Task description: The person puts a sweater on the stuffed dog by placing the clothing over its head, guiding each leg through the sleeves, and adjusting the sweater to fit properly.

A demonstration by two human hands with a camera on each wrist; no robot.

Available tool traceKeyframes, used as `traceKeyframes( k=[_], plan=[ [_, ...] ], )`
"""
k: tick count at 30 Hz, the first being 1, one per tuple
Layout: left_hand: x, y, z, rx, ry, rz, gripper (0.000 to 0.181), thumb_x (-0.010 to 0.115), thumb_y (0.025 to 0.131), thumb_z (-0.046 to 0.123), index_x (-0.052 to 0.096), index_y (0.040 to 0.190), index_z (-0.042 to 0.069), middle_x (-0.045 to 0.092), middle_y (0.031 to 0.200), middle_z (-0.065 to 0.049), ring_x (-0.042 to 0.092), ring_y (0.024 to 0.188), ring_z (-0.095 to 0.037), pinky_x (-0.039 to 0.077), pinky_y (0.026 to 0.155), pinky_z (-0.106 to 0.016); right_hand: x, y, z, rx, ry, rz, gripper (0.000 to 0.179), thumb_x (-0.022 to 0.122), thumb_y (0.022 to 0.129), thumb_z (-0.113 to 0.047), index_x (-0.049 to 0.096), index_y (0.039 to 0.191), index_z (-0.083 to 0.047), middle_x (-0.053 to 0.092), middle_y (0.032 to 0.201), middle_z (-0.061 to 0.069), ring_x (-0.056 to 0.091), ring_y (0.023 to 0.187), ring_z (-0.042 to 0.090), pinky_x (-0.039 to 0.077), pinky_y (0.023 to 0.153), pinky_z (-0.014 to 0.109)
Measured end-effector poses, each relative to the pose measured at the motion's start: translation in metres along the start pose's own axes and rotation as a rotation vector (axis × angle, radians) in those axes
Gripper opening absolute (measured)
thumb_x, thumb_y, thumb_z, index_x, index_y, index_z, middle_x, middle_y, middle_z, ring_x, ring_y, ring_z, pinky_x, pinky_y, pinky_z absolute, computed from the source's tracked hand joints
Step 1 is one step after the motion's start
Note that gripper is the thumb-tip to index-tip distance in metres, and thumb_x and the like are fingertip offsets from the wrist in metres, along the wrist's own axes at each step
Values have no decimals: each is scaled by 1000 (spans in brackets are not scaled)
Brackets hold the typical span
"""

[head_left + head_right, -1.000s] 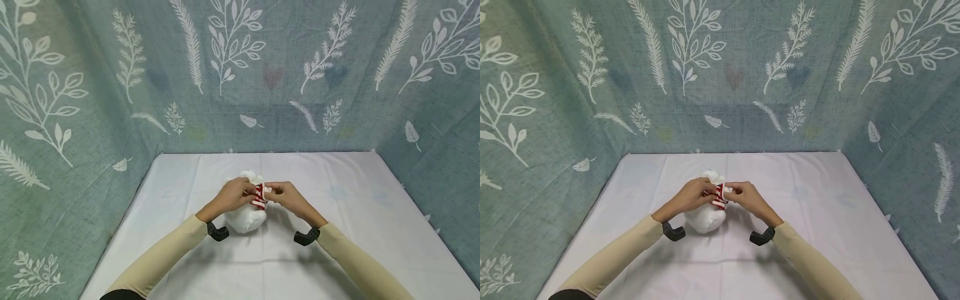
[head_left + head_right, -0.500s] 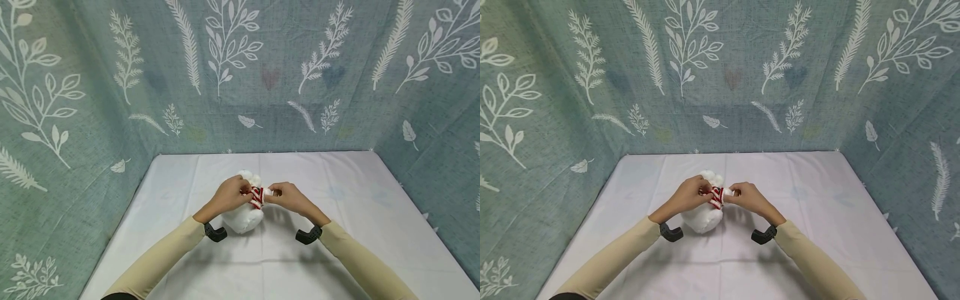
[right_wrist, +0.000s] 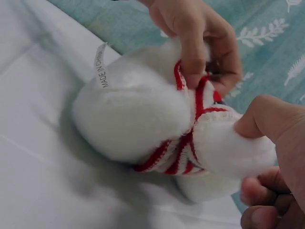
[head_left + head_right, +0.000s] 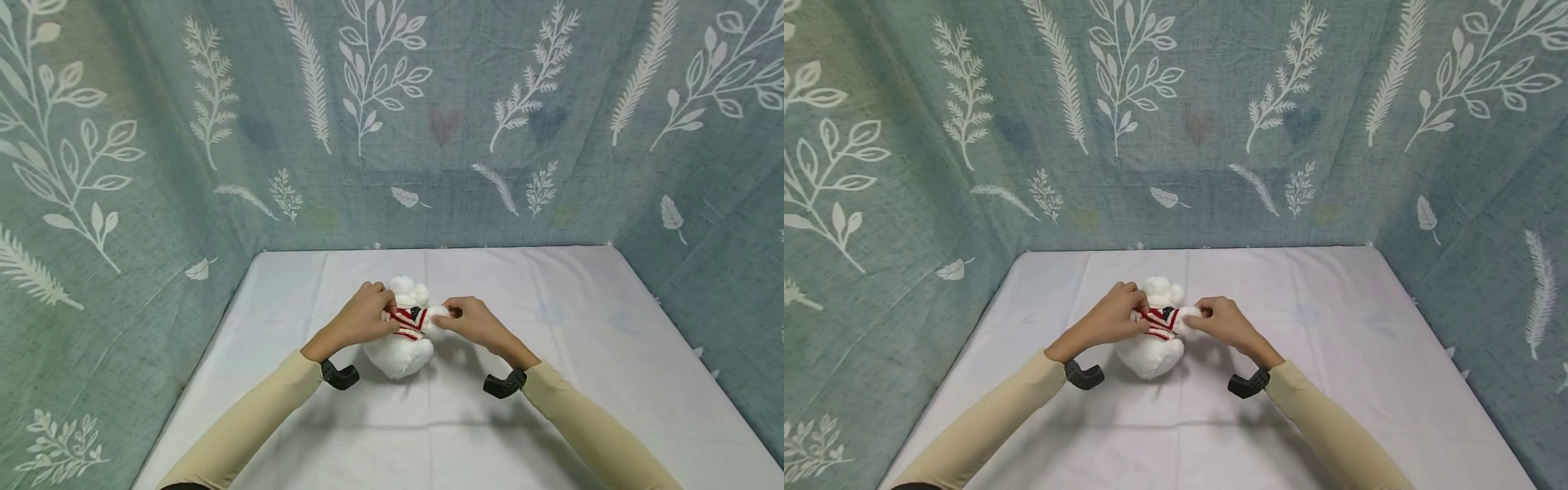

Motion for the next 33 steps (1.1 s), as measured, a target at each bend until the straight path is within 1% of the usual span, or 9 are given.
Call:
traceKeyframes(
  k=[3, 5, 7, 10, 13, 20, 26, 30, 33],
  plan=[
    [0, 2, 9, 83, -8, 8, 18, 72, 86, 24, 70, 102, 17, 55, 93, 0, 42, 86, -22, 37, 78, -37, 1, 1, -4, -22, -24, 16, 26, 76, 92, -41, 70, 91, -16, 54, 78, 0, 48, 74, 17, 39, 65, 33],
    [1, 4, 15, 119, 3, 20, 17, 72, 90, 27, 73, 106, 19, 57, 96, -1, 43, 87, -22, 38, 78, -37, 4, 1, -6, -26, -39, 10, 27, 76, 91, -45, 72, 95, -18, 59, 81, -1, 51, 75, 18, 41, 64, 33],
    [2, 7, 22, 145, 29, 39, 13, 74, 93, 29, 75, 102, 21, 59, 95, 0, 44, 85, -21, 39, 76, -37, 6, 0, -8, -26, -45, -1, 29, 76, 91, -47, 73, 98, -20, 62, 82, -1, 53, 75, 18, 43, 64, 33],
    [2, 10, 29, 163, 84, 69, 4, 76, 91, 24, 76, 90, 21, 58, 88, 2, 43, 78, -18, 38, 71, -34, 9, -1, -11, -31, -51, -5, 26, 77, 91, -45, 74, 100, -20, 63, 83, -1, 53, 73, 17, 44, 64, 34],
    [1, 12, 33, 155, 142, 83, 10, 76, 88, 17, 73, 78, 19, 55, 80, 4, 42, 72, -17, 38, 66, -32, 9, -2, -13, -41, -48, 6, 21, 77, 92, -39, 73, 97, -19, 62, 80, -2, 53, 73, 16, 44, 66, 34],
    [1, 12, 22, 71, 251, 9, 13, 76, 80, 20, 67, 71, 21, 54, 77, 5, 45, 70, -18, 42, 63, -34, 8, -5, -9, -38, -21, -2, 16, 72, 96, -30, 71, 90, -16, 57, 73, -1, 49, 69, 15, 41, 67, 33],
    [1, 10, 19, 89, 192, -57, 15, 73, 85, 19, 65, 73, 21, 53, 78, 5, 46, 70, -17, 41, 63, -33, 9, -7, -3, -4, 21, -26, 18, 71, 97, -31, 70, 91, -14, 57, 77, 0, 49, 73, 15, 41, 70, 32],
    [0, 11, 21, 95, 157, -44, 26, 73, 93, 27, 62, 71, 20, 53, 75, 5, 46, 69, -17, 40, 64, -32, 8, -6, -2, 21, 13, -3, 23, 73, 95, -38, 71, 92, -15, 58, 80, 0, 50, 76, 16, 41, 69, 33],
    [0, 13, 23, 86, 158, -22, 32, 73, 95, 32, 60, 70, 18, 53, 72, 4, 47, 67, -16, 41, 63, -32, 10, -5, -2, 41, 14, 5, 27, 76, 92, -44, 73, 96, -17, 63, 86, 1, 54, 79, 17, 44, 68, 33]
  ],
)
Point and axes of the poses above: each hand's wrist, its own y-axis towards the middle knuckle, its own x-axis out of the palm, z = x × y, the point moved 8 cm from there along y, towards the middle knuckle
